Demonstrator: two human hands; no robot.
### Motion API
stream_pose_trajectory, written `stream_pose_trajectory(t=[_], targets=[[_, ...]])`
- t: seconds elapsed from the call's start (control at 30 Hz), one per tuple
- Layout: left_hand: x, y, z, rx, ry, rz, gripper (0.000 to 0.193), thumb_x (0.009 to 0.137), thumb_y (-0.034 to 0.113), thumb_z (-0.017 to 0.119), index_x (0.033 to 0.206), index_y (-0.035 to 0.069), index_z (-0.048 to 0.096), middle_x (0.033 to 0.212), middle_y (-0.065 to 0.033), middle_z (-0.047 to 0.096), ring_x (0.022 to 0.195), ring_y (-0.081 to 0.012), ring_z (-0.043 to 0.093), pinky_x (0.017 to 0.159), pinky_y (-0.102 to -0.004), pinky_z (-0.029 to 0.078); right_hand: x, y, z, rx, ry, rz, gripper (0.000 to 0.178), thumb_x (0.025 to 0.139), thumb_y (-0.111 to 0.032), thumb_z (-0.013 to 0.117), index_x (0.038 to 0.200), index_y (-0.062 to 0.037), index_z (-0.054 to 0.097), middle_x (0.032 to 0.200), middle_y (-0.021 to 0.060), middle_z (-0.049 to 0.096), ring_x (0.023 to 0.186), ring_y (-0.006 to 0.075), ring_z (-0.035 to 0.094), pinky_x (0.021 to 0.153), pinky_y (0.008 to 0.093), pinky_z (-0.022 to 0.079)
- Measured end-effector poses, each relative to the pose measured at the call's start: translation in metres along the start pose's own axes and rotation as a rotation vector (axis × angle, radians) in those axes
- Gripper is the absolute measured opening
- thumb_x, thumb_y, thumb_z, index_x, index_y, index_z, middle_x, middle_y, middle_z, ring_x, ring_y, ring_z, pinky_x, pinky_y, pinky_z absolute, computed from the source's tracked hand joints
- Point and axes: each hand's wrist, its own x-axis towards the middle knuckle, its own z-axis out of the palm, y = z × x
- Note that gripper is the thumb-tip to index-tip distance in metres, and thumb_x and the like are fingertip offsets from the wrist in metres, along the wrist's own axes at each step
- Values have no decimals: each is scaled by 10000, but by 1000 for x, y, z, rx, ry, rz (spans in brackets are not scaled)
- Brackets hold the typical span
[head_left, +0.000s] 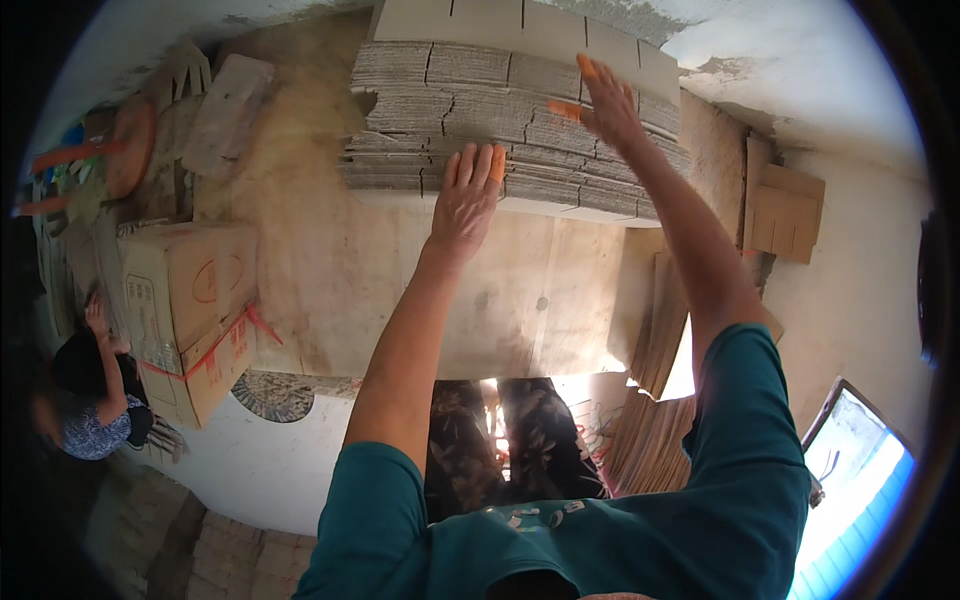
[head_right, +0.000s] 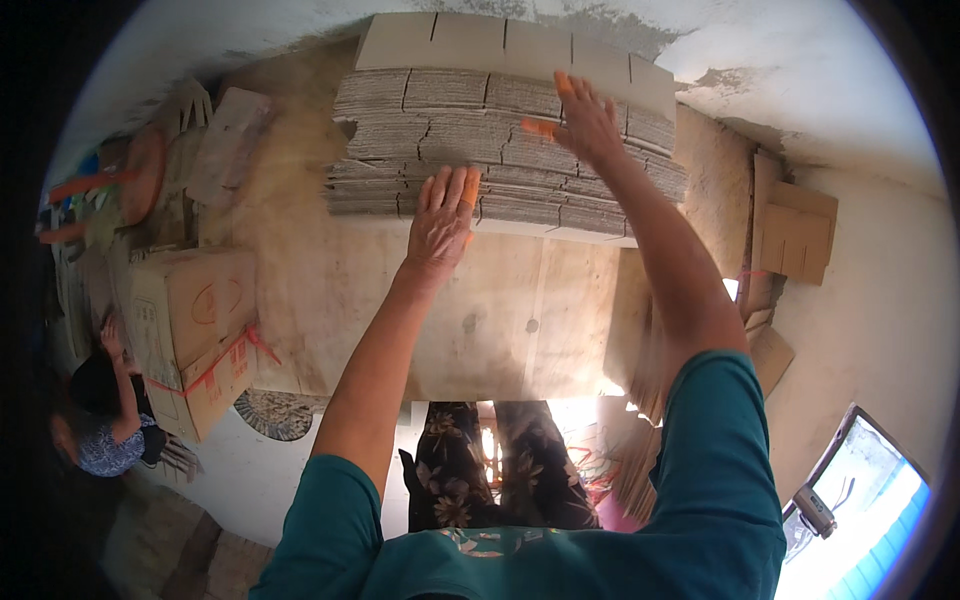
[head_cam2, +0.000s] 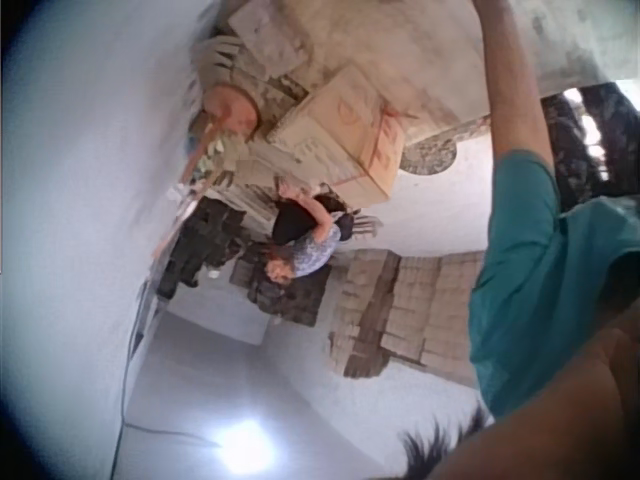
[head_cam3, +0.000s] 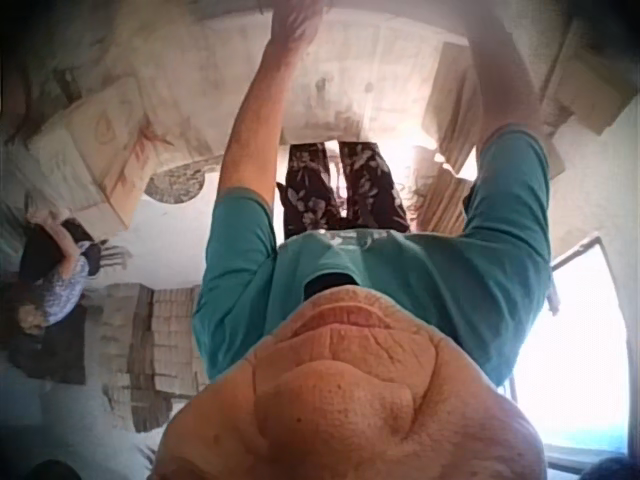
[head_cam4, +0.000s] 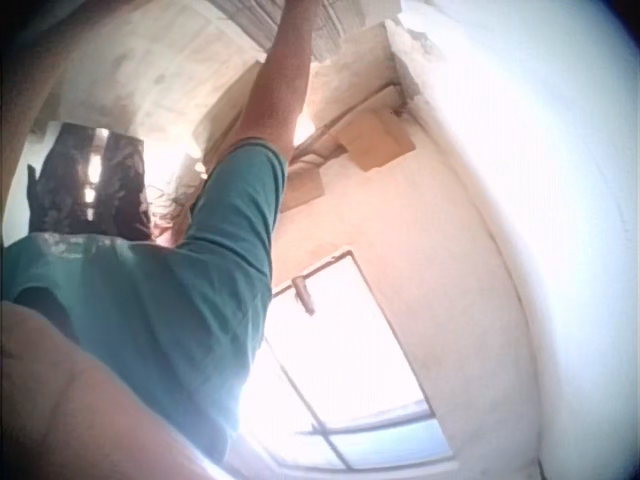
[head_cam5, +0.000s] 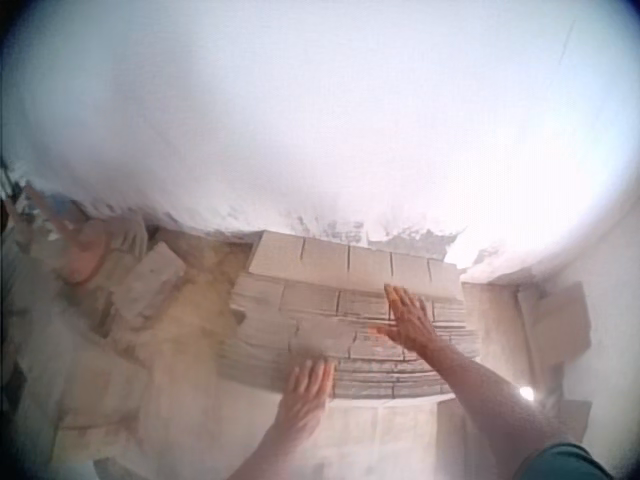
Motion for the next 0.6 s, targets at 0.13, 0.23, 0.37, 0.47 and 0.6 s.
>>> stream_pose_trajectory(t=[0.13, 0.23, 0.37, 0.47, 0.6], targets=[[15, 1, -5, 6, -15, -3, 845, 651, 127, 806, 1392, -23, 428, 1339, -144, 444, 1245, -307, 423, 1121, -477, 303, 34, 11, 29, -83, -40, 117, 842, 879, -616, 547, 1502, -121, 273, 1515, 188, 342, 1417, 383, 292, 1129, 579, 214], [12, -1, -4, -33, -26, -2, 740, 705, 98, 747, 1374, -21, 452, 1306, -146, 465, 1200, -306, 447, 1105, -488, 319, 28, 2, 40, -120, -29, 78, 742, 912, -555, 547, 1470, -110, 342, 1456, 192, 435, 1379, 386, 350, 1105, 519, 283], [-9, 3, -9, -118, -15, -2, 679, 804, 59, 660, 1430, 26, 400, 1294, -167, 480, 1209, -321, 448, 1094, -511, 325, 15, -18, 10, -74, -137, 59, 814, 843, -723, 498, 1352, -87, 508, 1357, 138, 552, 1311, 338, 450, 1079, 461, 342], [1, 3, -19, -94, -82, 24, 774, 801, 35, 662, 1493, 96, 322, 1351, -183, 447, 1266, -354, 412, 1096, -547, 302, 34, -13, 10, 159, -293, 156, 709, 859, -697, 492, 1279, -134, 587, 1253, 108, 627, 1213, 308, 544, 1014, 435, 415], [22, 0, -25, -102, -215, 75, 835, 788, 32, 666, 1519, 159, 282, 1411, -196, 409, 1321, -407, 360, 1093, -583, 275, 70, 0, 40, 97, -424, 126, 712, 860, -687, 508, 1298, -131, 590, 1112, 118, 690, 1125, 308, 604, 930, 437, 471]])
